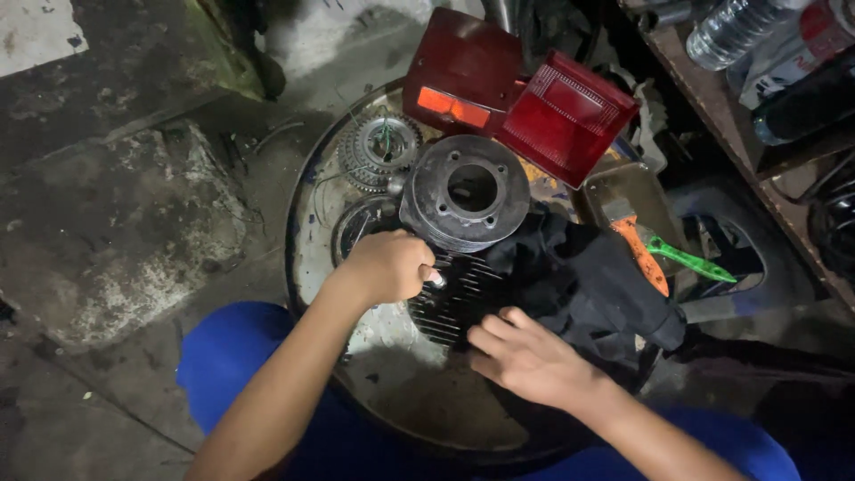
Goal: Cleaning and inspecting motorcycle engine components including a cylinder block and gears using a cloth
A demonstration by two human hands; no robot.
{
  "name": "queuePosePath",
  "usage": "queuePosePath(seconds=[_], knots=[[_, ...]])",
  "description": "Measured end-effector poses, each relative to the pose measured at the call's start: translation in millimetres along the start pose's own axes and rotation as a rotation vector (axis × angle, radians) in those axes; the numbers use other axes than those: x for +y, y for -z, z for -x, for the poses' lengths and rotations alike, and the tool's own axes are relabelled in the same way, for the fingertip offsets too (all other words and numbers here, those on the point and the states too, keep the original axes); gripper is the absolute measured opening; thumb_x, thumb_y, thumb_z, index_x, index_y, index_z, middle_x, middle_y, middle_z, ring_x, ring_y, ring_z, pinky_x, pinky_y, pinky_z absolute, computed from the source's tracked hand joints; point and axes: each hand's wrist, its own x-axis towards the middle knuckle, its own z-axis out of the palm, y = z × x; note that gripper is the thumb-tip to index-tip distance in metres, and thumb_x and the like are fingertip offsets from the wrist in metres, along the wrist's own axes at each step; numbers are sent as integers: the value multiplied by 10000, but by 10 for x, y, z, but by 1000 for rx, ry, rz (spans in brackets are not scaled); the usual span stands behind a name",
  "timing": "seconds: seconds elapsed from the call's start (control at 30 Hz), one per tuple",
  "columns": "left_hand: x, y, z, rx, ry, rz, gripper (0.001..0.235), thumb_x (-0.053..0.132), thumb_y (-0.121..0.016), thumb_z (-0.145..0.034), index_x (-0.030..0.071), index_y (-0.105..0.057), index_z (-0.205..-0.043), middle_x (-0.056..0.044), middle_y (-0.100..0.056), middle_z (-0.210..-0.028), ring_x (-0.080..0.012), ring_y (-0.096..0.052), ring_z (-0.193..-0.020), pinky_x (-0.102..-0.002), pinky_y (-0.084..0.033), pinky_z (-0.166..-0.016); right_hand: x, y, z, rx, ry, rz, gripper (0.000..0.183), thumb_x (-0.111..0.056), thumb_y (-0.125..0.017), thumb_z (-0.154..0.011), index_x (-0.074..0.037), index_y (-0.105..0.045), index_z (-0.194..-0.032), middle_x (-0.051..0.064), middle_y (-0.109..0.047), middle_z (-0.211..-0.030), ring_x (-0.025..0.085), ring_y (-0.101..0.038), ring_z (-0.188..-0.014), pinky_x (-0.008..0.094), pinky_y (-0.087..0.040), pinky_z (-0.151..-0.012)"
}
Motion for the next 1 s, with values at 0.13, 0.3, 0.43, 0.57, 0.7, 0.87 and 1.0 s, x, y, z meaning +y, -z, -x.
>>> queuePosePath(seconds=[0.13, 0.3, 0.43, 0.57, 0.7, 0.87, 1.0], knots=[[28, 9, -26, 33, -3, -63, 401, 224, -492, -985, 113, -420, -606, -107, -591, -676, -364, -615, -913, -531, -431, -616, -79, -48, -188, 11, -28, 89, 187, -236, -591, -1017, -221, -683, -855, 20, -534, -998, 229, -508, -908, 393, -420, -833], [18, -29, -43, 54, 6, -102, 327, 215, -476, -916, 97, -479, -611, -129, -647, -691, -387, -642, -887, -546, -449, -651, -101, -73, -381, 164, -19, 119, 180, -152, -524, -1023, -180, -657, -905, 48, -526, -1009, 245, -521, -916, 383, -431, -859], [163, 142, 93, 44, 76, -5, 299, 277, -560, -874, 87, -791, -882, -192, -771, -914, -458, -716, -946, -547, -573, -832, 222, -212, -244, 359, -142, 44, 214, -220, -588, -1020, -153, -598, -817, 37, -480, -869, 279, -496, -831, 419, -389, -736], [114, 84, 39, 44, 92, -25, 311, 289, -527, -877, 133, -796, -857, -172, -773, -927, -439, -717, -964, -549, -579, -846, 528, 119, -226, 261, -391, 22, 135, -188, -629, -981, -105, -648, -877, 48, -556, -914, 257, -528, -881, 378, -391, -766], [68, 41, -3, 51, 72, -48, 300, 276, -532, -877, 127, -791, -849, -177, -770, -917, -448, -717, -957, -547, -581, -834, 486, -150, -194, 313, -531, -212, 75, -191, -720, -917, -131, -736, -959, 23, -609, -888, 234, -580, -883, 344, -396, -762], [145, 122, 54, 27, 100, -50, 314, 272, -512, -885, 162, -805, -901, -167, -775, -966, -439, -710, -1007, -558, -570, -885, 377, -68, -232, 340, -444, -238, 80, -209, -654, -951, -185, -696, -887, -10, -593, -917, 225, -568, -875, 342, -385, -745], [138, 83, 40, 37, 106, -38, 308, 274, -522, -887, 136, -798, -904, -189, -771, -960, -443, -712, -1003, -564, -572, -873, 400, -68, -252, 359, -373, -211, 36, -173, -685, -908, -181, -668, -877, 4, -587, -961, 239, -554, -887, 356, -382, -755]])
